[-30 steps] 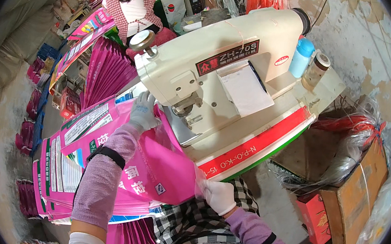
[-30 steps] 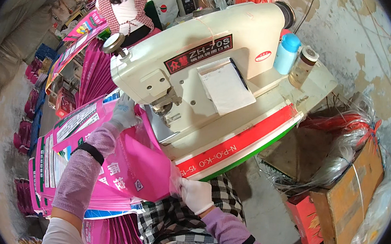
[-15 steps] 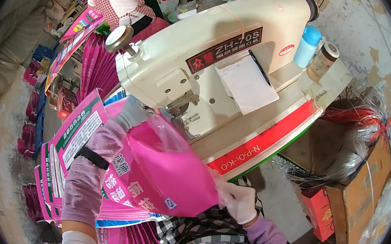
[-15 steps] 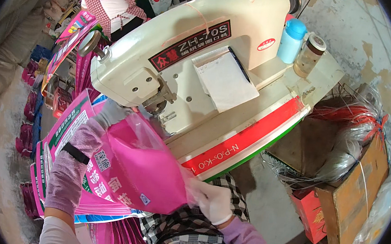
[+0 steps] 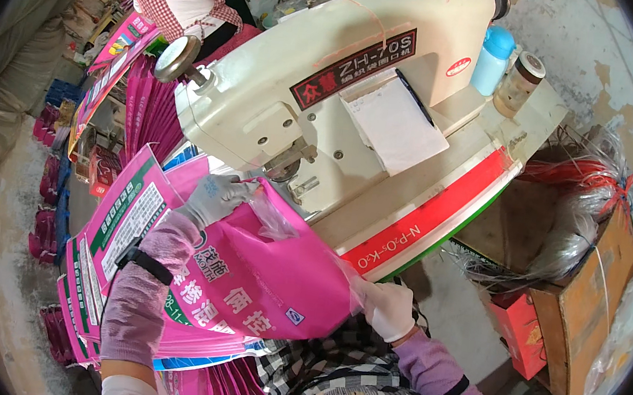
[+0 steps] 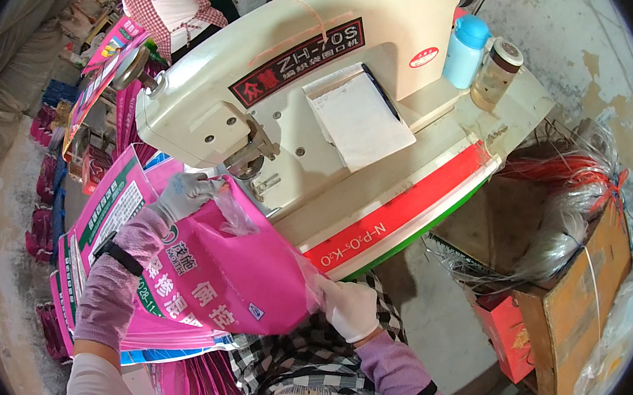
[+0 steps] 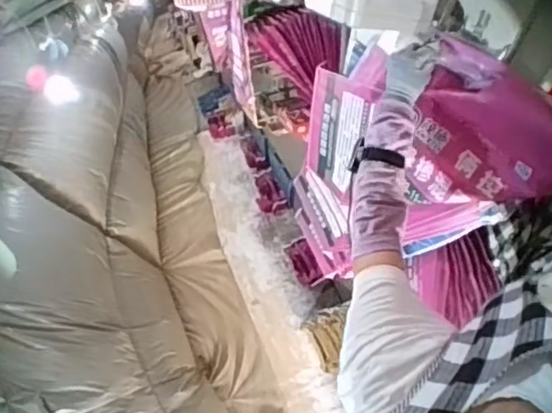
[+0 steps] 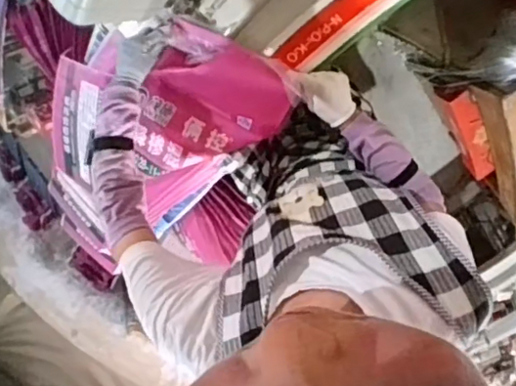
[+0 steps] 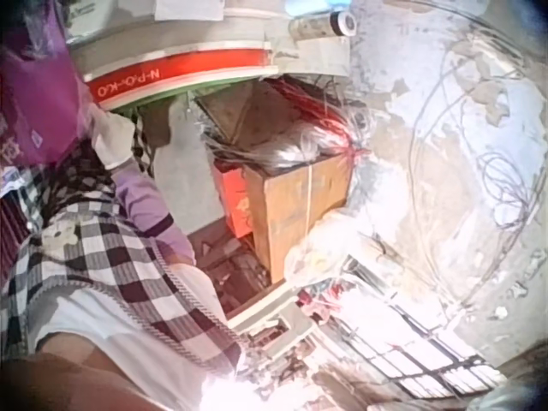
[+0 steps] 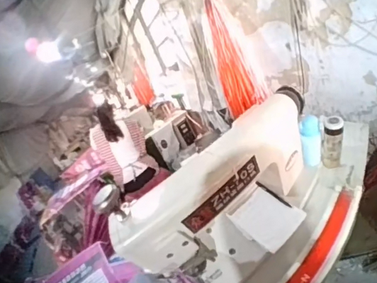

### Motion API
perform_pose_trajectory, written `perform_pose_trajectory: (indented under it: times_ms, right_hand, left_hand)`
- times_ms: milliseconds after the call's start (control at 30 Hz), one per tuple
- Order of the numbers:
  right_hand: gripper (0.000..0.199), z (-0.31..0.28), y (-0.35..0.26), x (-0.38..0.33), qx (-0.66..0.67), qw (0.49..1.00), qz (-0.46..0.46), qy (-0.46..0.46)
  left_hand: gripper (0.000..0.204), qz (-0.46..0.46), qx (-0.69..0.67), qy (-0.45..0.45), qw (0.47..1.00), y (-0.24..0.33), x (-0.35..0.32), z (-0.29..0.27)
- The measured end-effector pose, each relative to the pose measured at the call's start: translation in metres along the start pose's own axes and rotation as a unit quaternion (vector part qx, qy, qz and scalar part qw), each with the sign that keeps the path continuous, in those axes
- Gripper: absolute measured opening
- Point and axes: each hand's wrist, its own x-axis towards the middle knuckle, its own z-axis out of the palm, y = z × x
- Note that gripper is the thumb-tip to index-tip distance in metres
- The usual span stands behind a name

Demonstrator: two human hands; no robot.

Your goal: The person is using an industrial sewing machine to seal large pink plastic bags.

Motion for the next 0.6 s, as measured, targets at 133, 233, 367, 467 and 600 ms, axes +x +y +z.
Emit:
perform_pose_trajectory:
  times_ms: [133, 233, 367, 467, 600]
  right_hand:
    - [0.024, -0.007, -0.015, -0.02, 0.033, 0.999, 0.005, 0.013]
    - [0.023, -0.009, -0.02, -0.001, 0.021, 0.998, 0.016, 0.053]
    - [0.017, 0.011, -0.041, 0.048, 0.073, 0.997, -0.017, 0.011]
    - [0.006, 0.015, -0.021, 0.031, 0.017, 1.0, -0.002, -0.023]
    - [0.012, 0.003, -0.045, 0.033, 0.012, 0.999, -0.03, -0.02]
  left_hand:
    - [0.025, -0.008, 0.041, -0.017, 0.999, -0.002, 0.007, -0.007]
    - [0.024, 0.061, 0.006, 0.067, 0.996, -0.014, 0.018, 0.002]
    - [0.031, 0.041, 0.314, 0.12, 0.941, -0.04, 0.009, -0.016]
    - [0.025, -0.04, 0.198, 0.069, 0.977, 0.058, 0.038, -0.029]
    - [0.025, 0.18, -0.086, -0.038, 0.979, 0.185, -0.006, -0.04]
